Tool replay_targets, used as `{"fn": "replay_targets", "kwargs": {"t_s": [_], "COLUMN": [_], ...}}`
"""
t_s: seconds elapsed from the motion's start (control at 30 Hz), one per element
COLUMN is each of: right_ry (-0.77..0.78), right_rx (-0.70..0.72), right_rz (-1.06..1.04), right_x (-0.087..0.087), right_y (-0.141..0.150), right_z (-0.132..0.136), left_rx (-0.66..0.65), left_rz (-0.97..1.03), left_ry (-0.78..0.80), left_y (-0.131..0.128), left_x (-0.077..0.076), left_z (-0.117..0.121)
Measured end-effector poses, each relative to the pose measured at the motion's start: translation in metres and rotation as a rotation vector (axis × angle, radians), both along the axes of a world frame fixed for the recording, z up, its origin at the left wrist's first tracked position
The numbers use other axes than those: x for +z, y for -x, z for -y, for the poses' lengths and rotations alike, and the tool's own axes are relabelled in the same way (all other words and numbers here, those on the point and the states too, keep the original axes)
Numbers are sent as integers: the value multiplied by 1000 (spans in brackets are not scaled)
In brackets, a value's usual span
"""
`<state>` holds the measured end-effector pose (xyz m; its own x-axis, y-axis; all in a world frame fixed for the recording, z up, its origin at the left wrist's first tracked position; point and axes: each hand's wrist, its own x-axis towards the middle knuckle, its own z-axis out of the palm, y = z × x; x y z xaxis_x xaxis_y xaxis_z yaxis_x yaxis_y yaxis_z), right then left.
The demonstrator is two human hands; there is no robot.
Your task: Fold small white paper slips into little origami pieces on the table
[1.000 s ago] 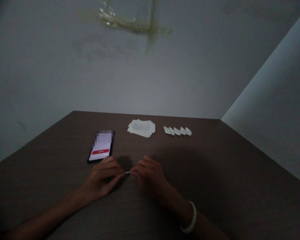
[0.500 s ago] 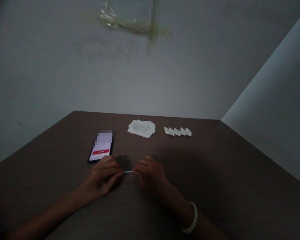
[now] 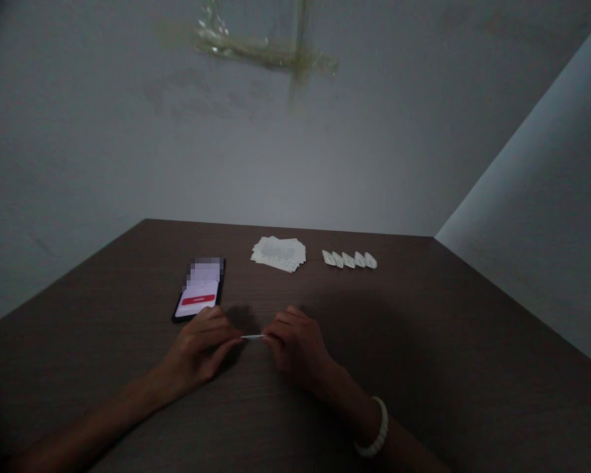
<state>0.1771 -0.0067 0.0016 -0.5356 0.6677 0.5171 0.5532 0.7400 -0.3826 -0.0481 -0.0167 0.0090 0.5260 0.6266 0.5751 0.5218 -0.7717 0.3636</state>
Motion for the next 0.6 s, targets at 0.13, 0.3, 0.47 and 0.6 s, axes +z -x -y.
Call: {"fn": "replay_targets", "kwargs": {"t_s": [0.13,0.3,0.47,0.6], "right_ry": [50,109,121,88], "right_rx": [3,11,-54,-95], "right_rz": [3,12,57,52], "right_x": [2,1,-4,-6], "right_y": [1,2,6,5], "right_z": [2,2,1,1], "left_rx": [-10,41,80,79], "left_rz": [9,44,-20,-139], "left_ry": [15,152,146,83], "left_y": [-1,-6,-7,-7], "left_x": [1,2,-4,-5], "left_z": [0,2,0,-1]}}
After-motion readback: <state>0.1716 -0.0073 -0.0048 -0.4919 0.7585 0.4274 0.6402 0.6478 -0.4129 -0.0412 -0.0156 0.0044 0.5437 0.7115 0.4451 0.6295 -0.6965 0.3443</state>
